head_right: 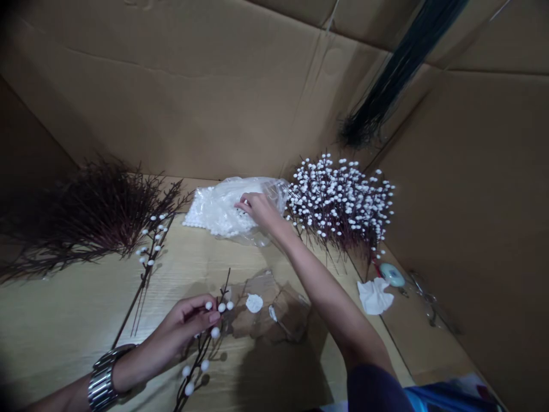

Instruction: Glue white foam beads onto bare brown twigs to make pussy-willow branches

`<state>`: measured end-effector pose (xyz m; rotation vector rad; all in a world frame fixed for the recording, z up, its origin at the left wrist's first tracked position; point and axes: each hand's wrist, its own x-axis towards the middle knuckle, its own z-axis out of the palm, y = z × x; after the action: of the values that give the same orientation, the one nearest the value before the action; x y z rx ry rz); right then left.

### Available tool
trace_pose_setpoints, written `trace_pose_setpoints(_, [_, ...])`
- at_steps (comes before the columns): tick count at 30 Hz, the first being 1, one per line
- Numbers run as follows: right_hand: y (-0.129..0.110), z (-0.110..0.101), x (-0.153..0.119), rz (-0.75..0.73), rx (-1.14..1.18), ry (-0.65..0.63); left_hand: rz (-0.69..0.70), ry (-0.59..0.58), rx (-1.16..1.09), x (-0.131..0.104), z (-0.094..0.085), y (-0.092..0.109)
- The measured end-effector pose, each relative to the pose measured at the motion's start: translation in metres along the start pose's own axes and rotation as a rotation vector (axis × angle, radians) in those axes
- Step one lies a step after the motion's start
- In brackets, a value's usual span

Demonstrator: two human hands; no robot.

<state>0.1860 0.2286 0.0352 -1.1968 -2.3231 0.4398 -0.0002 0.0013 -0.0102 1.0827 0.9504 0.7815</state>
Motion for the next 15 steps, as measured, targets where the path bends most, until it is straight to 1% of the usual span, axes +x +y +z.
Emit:
trace_pose_setpoints(2, [-0.012,-0.005,-0.012,0.018,0.052,0.022,-0.002,0.014,0.005,0.000,0.000,0.000])
trace_pose_setpoints(5, [-0.038,-0.020,-0.051,0.018,0.179,0.001,0.007,-0.018,0.018,-0.001,0.000,0.001])
trace_pose_setpoints(7, [-0.054,-0.030,-0.083,0.038,0.383,-0.078,0.007,-0.053,0.018,-0.001,0.000,0.002])
trace_pose_setpoints(9, [-0.067,-0.035,-0.110,0.077,0.498,-0.183,-0.001,-0.070,0.017,0.000,-0.001,0.002])
trace_pose_setpoints(12, [-0.075,-0.029,-0.132,0.193,0.590,-0.249,-0.019,-0.089,0.035,0.000,0.000,0.002])
trace_pose_setpoints(15, [-0.074,-0.017,-0.136,0.254,0.658,-0.250,-0.033,-0.106,0.064,0.000,0.001,0.003])
